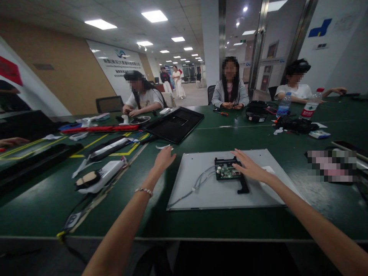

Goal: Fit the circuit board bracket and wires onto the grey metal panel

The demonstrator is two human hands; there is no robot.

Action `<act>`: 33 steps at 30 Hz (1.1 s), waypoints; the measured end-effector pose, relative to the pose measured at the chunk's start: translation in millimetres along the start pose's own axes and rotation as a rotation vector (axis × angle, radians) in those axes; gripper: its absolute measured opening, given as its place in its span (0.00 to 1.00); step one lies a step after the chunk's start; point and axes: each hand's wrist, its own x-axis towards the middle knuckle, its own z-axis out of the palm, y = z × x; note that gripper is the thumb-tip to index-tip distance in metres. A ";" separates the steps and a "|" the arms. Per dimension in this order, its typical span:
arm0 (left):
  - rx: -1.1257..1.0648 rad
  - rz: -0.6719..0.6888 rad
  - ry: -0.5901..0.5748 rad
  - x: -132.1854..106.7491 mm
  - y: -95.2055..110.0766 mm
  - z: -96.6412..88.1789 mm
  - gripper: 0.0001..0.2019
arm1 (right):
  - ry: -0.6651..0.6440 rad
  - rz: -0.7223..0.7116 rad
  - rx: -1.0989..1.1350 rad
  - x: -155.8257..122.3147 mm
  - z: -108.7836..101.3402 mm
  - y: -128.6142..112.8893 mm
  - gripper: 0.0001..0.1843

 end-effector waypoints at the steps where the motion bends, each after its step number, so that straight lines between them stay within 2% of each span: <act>1: 0.041 -0.034 0.005 4.7 -10.5 -2.4 0.20 | 0.014 0.006 0.015 0.5 2.3 2.6 0.39; 5: 0.195 -0.079 -0.020 26.9 -34.7 0.2 0.19 | 0.047 -0.011 0.062 0.3 12.7 10.2 0.37; 9: 0.281 -0.053 -0.100 50.0 -43.3 13.6 0.19 | 0.055 -0.043 0.045 -1.7 19.6 12.6 0.35; 13: 0.285 -0.091 -0.141 62.5 -48.3 24.2 0.17 | 0.051 -0.053 -0.032 -4.0 21.0 12.0 0.33; 20: 0.320 -0.158 -0.111 59.7 -46.0 33.8 0.19 | 0.026 -0.084 -0.064 -6.1 18.2 9.0 0.34; 33: 0.461 -0.127 -0.185 46.0 -21.9 19.3 0.19 | 0.011 -0.090 -0.091 -7.7 16.7 7.5 0.34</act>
